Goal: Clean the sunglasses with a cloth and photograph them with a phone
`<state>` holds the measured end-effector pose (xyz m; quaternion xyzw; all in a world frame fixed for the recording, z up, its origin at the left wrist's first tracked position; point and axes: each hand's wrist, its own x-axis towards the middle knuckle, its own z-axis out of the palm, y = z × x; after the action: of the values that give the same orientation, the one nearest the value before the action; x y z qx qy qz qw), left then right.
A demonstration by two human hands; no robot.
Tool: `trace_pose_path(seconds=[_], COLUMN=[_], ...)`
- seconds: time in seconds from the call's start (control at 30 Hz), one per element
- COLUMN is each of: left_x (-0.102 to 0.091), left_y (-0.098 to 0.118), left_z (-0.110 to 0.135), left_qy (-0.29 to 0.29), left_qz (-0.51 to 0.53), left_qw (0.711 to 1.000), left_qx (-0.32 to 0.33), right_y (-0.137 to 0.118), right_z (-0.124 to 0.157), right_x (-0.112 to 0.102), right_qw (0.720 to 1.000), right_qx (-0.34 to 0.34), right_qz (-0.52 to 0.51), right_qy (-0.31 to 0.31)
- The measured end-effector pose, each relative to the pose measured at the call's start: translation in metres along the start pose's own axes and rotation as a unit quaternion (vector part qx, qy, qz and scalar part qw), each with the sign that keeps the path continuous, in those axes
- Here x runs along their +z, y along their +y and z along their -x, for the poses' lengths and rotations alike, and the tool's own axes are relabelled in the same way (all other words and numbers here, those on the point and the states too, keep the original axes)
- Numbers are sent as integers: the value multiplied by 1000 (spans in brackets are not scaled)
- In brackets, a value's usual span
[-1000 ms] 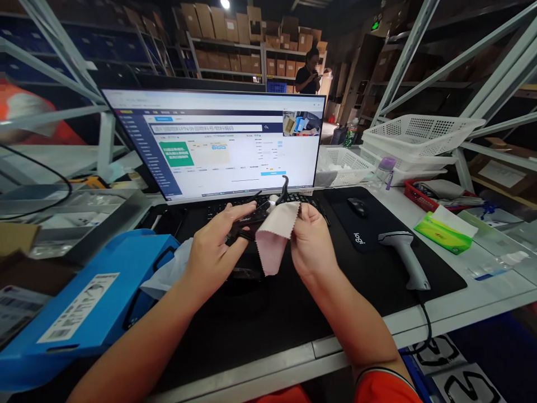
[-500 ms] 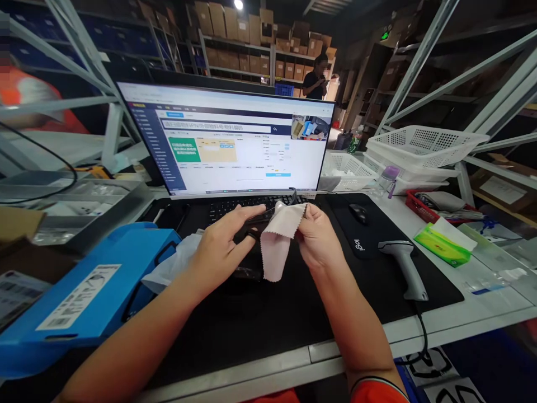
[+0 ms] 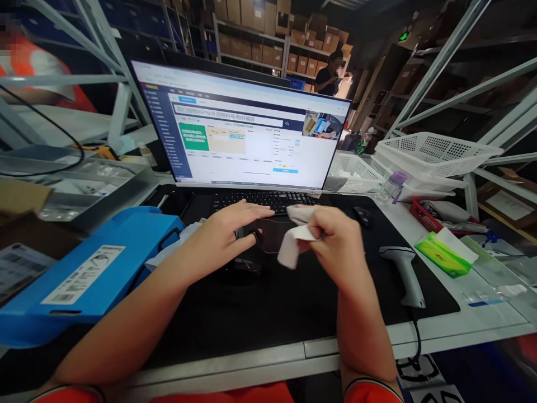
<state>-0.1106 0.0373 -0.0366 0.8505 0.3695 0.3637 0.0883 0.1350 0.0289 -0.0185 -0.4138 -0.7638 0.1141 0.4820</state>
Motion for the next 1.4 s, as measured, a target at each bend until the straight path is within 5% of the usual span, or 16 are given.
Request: trace_pose_path(seconds=[0.2, 0.4, 0.53, 0.73, 0.83, 0.93, 1.0, 1.13, 1.27, 1.33, 1.4], left_x=[7, 3, 14, 22, 13, 6, 6, 13, 19, 17, 11], left_y=[-7, -4, -1, -5, -10, -12, -12, -15, -19, -20, -21], left_z=[1, 1, 1, -2, -1, 0, 0, -2, -4, -4, -3], left_qy=[130, 128, 99, 75, 92, 94, 93, 111, 104, 104, 108], left_qz=[-16, -36, -122, -176, -117, -69, -57, -117, -183, -166, -128], left_qw=[991, 989, 981, 968, 980, 988, 989, 978, 962, 967, 976], left_qx=[15, 67, 117, 162, 129, 104, 98, 132, 175, 165, 139], right_y=[4, 14, 8, -14, -4, 14, 22, 13, -4, -5, 0], right_z=[-4, -12, -7, 9, 1, -11, -16, -9, 5, 6, 2], right_x=[17, -4, 14, 55, 37, 9, 0, 23, 62, 66, 56], right_qw=[979, 941, 962, 988, 984, 935, 915, 953, 992, 993, 987], right_qx=[82, 109, 121, 87, 45, 43, 66, 117, 88, 67, 49], right_qz=[-82, -139, -48, 111, -2, -110, -143, -127, 42, 55, -16], right_qy=[-168, -288, -238, -67, -175, -334, -371, -250, -83, -76, -150])
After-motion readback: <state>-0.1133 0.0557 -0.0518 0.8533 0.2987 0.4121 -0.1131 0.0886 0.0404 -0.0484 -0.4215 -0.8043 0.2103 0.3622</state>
